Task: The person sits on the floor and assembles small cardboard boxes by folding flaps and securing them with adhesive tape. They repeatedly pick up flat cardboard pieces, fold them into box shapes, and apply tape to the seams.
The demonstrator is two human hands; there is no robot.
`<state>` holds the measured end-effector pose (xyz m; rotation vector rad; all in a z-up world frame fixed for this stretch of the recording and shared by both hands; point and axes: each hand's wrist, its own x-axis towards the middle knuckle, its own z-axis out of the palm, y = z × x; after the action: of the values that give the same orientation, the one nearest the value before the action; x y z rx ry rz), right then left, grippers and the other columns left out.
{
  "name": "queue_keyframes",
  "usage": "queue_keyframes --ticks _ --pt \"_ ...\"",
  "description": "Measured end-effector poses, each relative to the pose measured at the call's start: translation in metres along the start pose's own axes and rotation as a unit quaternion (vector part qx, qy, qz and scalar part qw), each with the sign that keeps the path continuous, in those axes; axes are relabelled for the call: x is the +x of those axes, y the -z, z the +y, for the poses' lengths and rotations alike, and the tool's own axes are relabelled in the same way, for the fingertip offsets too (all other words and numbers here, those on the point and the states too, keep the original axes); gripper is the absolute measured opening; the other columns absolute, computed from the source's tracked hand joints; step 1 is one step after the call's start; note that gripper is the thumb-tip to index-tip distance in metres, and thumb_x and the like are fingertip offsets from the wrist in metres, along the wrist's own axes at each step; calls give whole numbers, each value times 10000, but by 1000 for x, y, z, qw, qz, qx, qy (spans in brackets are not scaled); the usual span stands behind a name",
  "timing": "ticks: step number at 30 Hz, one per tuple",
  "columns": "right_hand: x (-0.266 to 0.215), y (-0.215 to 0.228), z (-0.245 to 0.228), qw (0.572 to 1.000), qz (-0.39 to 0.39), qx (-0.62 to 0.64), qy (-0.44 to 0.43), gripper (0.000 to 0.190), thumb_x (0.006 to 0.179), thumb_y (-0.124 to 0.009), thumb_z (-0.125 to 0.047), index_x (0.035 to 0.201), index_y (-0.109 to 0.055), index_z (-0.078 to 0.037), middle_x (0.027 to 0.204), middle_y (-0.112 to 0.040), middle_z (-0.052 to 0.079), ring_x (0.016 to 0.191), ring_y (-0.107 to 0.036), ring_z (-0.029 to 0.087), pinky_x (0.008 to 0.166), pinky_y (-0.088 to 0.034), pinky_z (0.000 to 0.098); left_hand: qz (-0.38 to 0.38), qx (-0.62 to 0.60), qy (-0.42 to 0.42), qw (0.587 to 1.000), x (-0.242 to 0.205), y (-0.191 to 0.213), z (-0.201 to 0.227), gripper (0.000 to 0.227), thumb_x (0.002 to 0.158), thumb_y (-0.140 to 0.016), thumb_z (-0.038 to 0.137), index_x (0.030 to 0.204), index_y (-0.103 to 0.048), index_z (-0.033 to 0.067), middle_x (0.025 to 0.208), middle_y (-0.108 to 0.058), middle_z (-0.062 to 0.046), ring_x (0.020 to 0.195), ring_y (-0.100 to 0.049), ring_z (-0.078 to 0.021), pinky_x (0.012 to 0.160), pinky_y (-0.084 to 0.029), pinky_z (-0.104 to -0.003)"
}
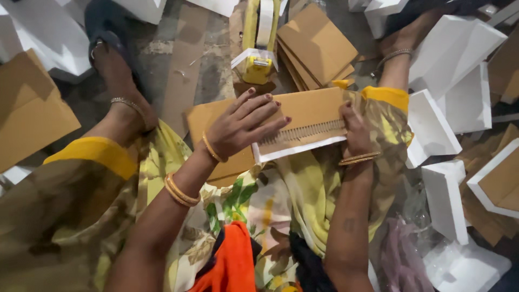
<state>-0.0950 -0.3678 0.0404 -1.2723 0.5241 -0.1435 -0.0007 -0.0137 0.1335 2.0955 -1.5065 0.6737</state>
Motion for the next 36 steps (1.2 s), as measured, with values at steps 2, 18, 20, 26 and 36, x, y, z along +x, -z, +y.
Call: queue_keyframes --ticks 2,18,20,26,36 --pt "0 1 2 999 7 -39 29 494 1030 -623 -310 1413 -563 -4 1198 -658 -47 1095 -583 45 982 -477 213 -7 -6 19 1000 -4 -5 -1 466 1032 -576 158 1492 -586 231 1428 -591 -72 1396 -532 -277 1240 -384 -502" --pt "-7 33 -75 929 111 319 149 329 949 -702 -129 1245 -608 -21 1084 -700 136 965 -670 276 778 -557 377 -201 -40 430 879 -88 -82 -22 861 669 -885 338 1412 -491 151 1481 -436 -145 1389 -372 -344 1106 -336 -530" --pt "14 1 -60 932 154 285 159 293 926 -726 -162 1177 -610 -65 964 -674 89 855 -636 245 712 -554 365 -244 -21 429 870 -94 -82 -24 875 656 -883 366 1409 -488 162 1476 -428 -142 1394 -355 -340 1092 -331 -543" --pt "-42 -151 53 996 -22 74 -42 492 915 -772 -232 1277 -528 -6 1134 -580 172 1013 -552 329 831 -478 420 -279 -34 431 858 -102 -77 -26 840 718 -840 451 1425 -497 153 1490 -458 -162 1364 -393 -391 1107 -339 -556" --pt "53 2 23 860 44 -454 230 839 897 -850 -350 1443 -392 93 1416 -424 311 1276 -414 467 1031 -352 511 -248 -19 404 880 -100 -70 -35 895 631 -906 463 1374 -522 143 1363 -530 -168 1320 -449 -368 1115 -311 -549"
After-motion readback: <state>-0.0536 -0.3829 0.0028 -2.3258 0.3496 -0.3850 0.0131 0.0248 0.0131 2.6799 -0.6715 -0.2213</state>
